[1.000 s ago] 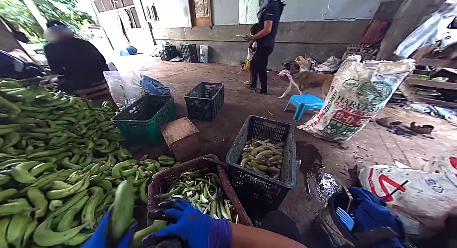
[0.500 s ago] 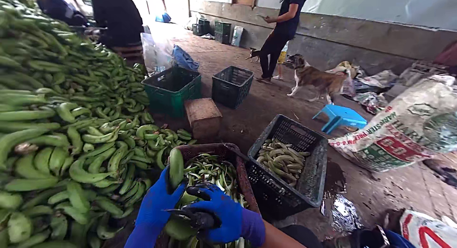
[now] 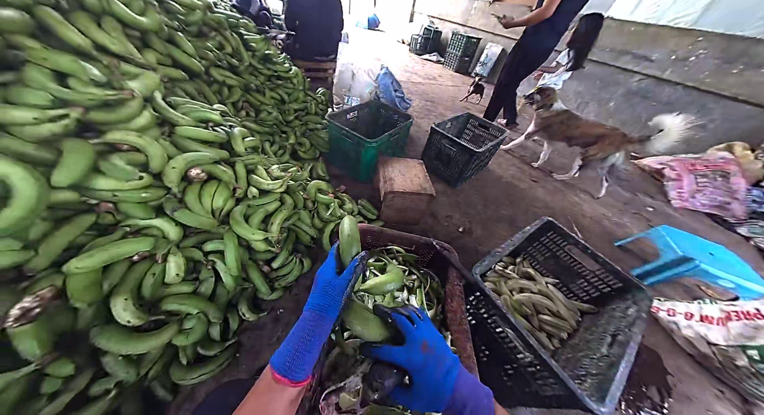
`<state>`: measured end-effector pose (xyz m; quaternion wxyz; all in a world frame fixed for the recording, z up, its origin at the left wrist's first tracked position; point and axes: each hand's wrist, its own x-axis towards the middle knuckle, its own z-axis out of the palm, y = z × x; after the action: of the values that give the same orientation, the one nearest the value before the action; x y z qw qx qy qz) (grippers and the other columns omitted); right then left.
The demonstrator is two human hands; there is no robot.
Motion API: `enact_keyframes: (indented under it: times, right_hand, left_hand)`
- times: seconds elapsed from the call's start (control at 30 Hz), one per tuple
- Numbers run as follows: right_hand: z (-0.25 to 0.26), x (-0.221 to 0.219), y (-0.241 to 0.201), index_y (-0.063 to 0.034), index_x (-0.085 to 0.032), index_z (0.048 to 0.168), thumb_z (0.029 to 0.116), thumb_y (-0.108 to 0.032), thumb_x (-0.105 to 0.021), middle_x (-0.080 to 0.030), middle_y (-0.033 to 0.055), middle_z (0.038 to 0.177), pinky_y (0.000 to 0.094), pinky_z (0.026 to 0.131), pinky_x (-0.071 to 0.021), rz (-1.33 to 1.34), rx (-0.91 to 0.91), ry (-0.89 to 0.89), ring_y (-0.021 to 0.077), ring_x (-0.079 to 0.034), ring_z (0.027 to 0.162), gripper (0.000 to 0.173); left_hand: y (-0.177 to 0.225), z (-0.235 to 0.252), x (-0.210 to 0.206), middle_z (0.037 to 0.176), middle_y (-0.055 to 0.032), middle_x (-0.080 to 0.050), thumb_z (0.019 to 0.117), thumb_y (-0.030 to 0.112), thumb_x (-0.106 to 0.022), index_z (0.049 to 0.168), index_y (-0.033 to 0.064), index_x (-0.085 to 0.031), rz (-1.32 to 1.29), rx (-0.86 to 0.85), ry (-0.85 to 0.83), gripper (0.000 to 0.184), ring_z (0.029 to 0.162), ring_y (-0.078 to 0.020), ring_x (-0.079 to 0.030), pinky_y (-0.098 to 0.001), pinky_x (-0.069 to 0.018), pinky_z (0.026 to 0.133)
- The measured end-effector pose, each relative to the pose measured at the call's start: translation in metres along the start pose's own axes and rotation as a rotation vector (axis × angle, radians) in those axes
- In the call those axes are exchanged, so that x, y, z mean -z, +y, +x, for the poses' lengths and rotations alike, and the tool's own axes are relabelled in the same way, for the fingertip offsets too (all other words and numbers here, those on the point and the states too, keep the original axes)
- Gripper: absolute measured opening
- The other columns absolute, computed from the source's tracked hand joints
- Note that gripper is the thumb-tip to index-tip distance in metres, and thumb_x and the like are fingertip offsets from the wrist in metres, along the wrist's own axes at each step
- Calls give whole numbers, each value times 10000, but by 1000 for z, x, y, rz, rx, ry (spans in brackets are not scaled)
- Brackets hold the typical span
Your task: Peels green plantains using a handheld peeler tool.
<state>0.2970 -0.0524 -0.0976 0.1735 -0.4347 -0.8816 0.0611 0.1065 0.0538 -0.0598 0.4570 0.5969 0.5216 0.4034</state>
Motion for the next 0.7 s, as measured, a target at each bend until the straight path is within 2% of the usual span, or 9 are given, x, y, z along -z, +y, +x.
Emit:
enact_keyframes:
  times: [0.07, 0.1, 0.2, 0.3, 0.4, 0.5, 0.6, 0.63, 0.7]
  right_hand:
    - [-2, 6, -5, -298, -767, 1204, 650, -354, -884, -595, 283, 1379, 651, 995, -475, 114, 4, -42, 491, -597, 1213, 569]
    - [-5, 6, -7, -261, -782, 1175, 642, -345, -884, -597, 308, 1358, 657, 983, -477, 184, 15, -17, 510, -596, 1201, 549]
    - [-11, 2, -16, -230, -808, 1109, 650, -356, -853, -615, 325, 1316, 654, 955, -475, 300, 30, 119, 514, -606, 1165, 478]
    - [-14, 3, -20, -270, -813, 1082, 657, -416, -823, -635, 316, 1282, 656, 928, -478, 252, 27, 177, 505, -626, 1121, 450]
    - [-27, -5, -16, -246, -792, 1158, 683, -360, -864, -594, 308, 1362, 683, 984, -444, 272, -93, -36, 514, -582, 1204, 493]
    - [-23, -26, -3, -221, -737, 1276, 783, -264, -827, -467, 243, 1535, 649, 1128, -351, 361, -322, -170, 463, -465, 1374, 503]
    - [-6, -16, 8, 51, -524, 1433, 922, -117, -636, -442, 199, 1558, 409, 1136, -429, 935, -579, 55, 267, -493, 1390, 550]
    - [-2, -13, 11, 49, -441, 1477, 943, -196, -587, -509, 156, 1507, 367, 1050, -509, 1225, -608, 186, 212, -568, 1311, 605]
    - [7, -6, 20, -44, -363, 1525, 898, -423, -724, -567, 150, 1453, 489, 996, -562, 1728, -484, 365, 303, -626, 1260, 817]
  left_hand:
    - [1, -4, 4, 1281, -198, -629, 1018, 193, -592, 1428, -63, -480, -130, 0, -8, 497, 1150, -179, -616, -331, -470, 1019]
    - [1, -4, 5, 1105, -123, -666, 1025, 163, -557, 1353, -51, -531, -265, 24, -1, 392, 944, -111, -647, -282, -533, 863]
    - [-1, 4, 7, 751, -31, -645, 1095, 183, -362, 1137, 29, -567, -833, 145, -3, 260, 584, -89, -627, -229, -552, 528]
    - [-7, 15, 18, 773, -38, -657, 1113, 332, -216, 1042, 85, -587, -1263, 134, -30, 452, 586, -95, -637, -222, -550, 504]
    - [-24, 41, 71, 821, -54, -723, 1081, 491, -105, 898, 88, -634, -1533, -135, 25, 689, 719, -116, -713, -240, -596, 597]
    - [-15, 45, 78, 927, -14, -699, 1089, 500, -119, 1113, 149, -575, -1395, -230, 145, 576, 814, -110, -706, -265, -607, 644]
    - [-3, 24, 25, 1065, -116, -724, 1106, 376, -234, 1192, 93, -588, -1301, -169, -34, 461, 944, -236, -733, -376, -642, 749]
    - [2, 14, 6, 1089, -139, -712, 1108, 323, -241, 1207, 71, -564, -1266, -117, -129, 422, 982, -263, -724, -401, -638, 795]
    - [4, -4, -24, 1126, -162, -696, 1074, 196, -362, 1310, 9, -504, -1134, 7, -239, 333, 1007, -256, -715, -396, -625, 845]
